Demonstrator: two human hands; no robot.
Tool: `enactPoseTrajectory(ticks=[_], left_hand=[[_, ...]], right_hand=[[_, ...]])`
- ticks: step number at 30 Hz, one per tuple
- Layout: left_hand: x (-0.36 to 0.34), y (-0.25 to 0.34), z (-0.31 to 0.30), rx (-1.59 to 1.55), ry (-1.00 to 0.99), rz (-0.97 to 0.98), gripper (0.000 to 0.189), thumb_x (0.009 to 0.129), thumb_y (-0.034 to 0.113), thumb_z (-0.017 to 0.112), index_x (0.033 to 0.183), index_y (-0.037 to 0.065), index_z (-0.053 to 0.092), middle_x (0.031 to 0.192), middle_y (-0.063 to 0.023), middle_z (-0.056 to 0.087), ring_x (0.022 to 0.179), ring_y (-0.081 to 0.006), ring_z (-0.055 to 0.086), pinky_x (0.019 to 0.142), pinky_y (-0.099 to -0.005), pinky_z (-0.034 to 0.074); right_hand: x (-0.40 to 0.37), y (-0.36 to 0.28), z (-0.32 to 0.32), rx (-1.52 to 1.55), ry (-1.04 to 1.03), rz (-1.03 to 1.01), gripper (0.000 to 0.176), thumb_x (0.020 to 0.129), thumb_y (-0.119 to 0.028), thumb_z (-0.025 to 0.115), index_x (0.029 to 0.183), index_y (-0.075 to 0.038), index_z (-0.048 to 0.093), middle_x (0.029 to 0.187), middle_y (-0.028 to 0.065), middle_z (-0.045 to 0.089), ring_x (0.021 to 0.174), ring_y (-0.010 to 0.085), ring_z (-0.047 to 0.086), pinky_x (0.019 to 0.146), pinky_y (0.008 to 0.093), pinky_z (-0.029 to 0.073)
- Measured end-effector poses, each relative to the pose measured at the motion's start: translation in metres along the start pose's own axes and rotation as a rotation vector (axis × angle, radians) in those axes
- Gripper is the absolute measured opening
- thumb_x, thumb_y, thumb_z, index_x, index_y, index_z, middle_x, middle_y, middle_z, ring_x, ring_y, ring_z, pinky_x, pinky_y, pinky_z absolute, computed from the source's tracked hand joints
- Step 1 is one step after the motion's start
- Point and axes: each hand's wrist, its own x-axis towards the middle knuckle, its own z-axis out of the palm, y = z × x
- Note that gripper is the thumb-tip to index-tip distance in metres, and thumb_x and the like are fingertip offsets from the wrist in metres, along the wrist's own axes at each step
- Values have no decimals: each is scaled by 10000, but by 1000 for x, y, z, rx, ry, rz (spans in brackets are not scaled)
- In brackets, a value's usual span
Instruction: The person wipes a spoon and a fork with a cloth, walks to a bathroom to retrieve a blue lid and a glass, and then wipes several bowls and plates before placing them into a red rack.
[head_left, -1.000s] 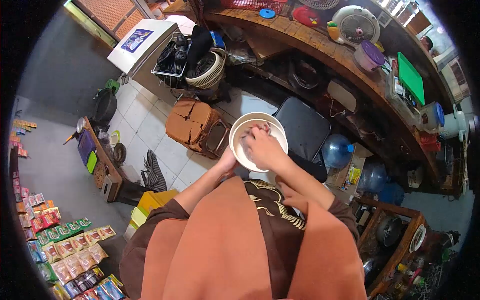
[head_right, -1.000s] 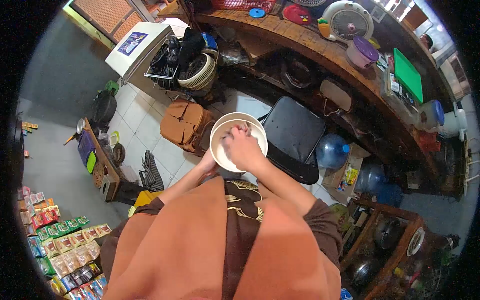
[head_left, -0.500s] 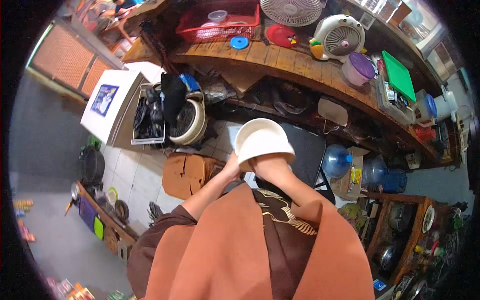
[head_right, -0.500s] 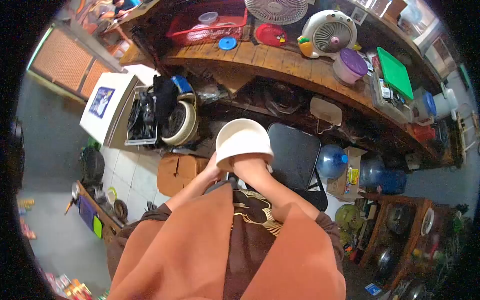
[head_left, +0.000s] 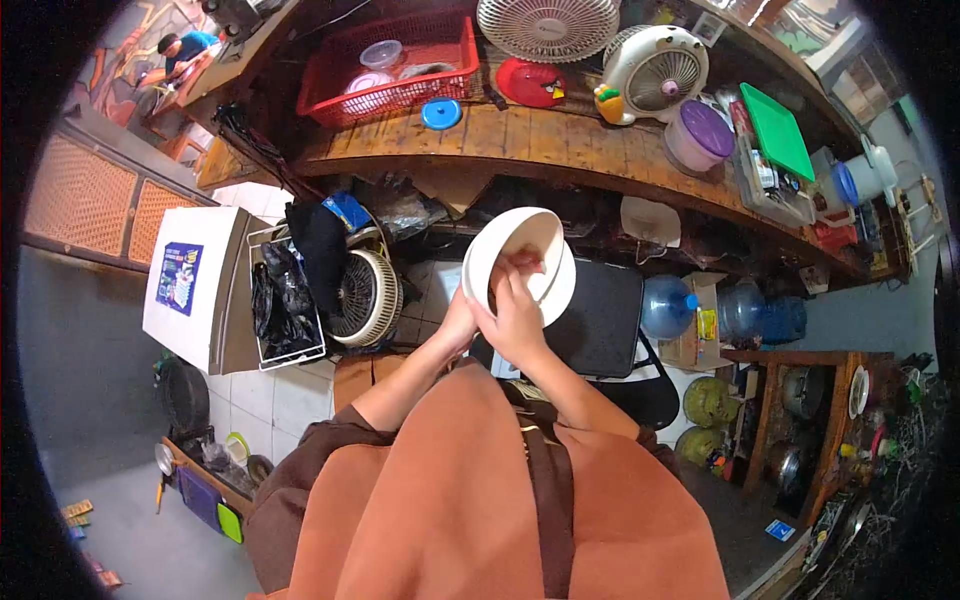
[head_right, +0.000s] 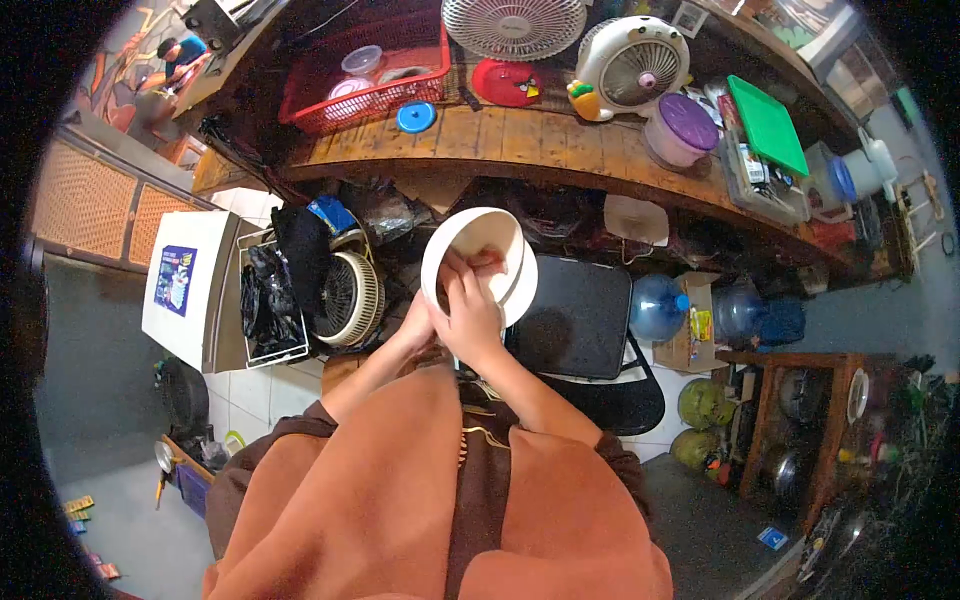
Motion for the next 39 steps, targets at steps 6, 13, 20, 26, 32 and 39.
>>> enactPoseTrajectory(ticks=[6, 13, 20, 26, 32, 39], left_hand=[[0, 3, -6, -177, -42, -307, 355, 819, 188, 434, 1123, 16, 375, 991, -150, 512, 798, -215, 576, 621, -341, 526], [-16, 0, 20, -161, -179, -267, 382, 851, 283, 380, 1156, 54, 376, 1074, -107, 491, 872, -178, 556, 637, -299, 516], [-35, -1, 11, -59, -170, -316, 336, 854, 273, 377, 1106, 58, 431, 997, -74, 537, 846, -163, 566, 680, -283, 502], [-25, 0, 7, -102, -216, -345, 398, 840, 313, 418, 1162, 84, 384, 1038, -67, 527, 864, -157, 565, 686, -307, 501], [3, 5, 3, -273, -284, -399, 426, 856, 292, 386, 1206, 55, 340, 1135, -111, 462, 998, -191, 495, 825, -342, 433], [23, 11, -14, -154, -258, -428, 363, 843, 249, 420, 1142, 44, 398, 1047, -82, 502, 932, -165, 513, 799, -310, 440]], right_hand=[[-4, -6, -57, -349, -518, 9, 284, 623, -115, 586, 878, -21, 500, 828, 137, 475, 824, 315, 477, 730, 383, 393], [-11, -12, -56, -537, -185, 36, 486, 788, -313, 418, 1153, 5, 389, 1249, 187, 296, 1111, 343, 324, 915, 363, 291], [-28, 2, -66, -96, -558, 29, 256, 741, -202, 495, 923, -38, 567, 916, 129, 532, 863, 282, 512, 763, 347, 416], [-7, -14, -76, -368, -244, -230, 203, 681, -126, 519, 867, -72, 582, 958, 65, 511, 890, 239, 495, 740, 341, 421], [-10, 7, -40, -616, -358, -6, 497, 681, -70, 486, 1143, 68, 367, 1245, 288, 241, 1149, 381, 289, 957, 422, 238], [29, 1, -37, -292, -4, -1, 161, 636, -94, 544, 791, -58, 568, 965, 112, 503, 829, 304, 516, 683, 383, 430]])
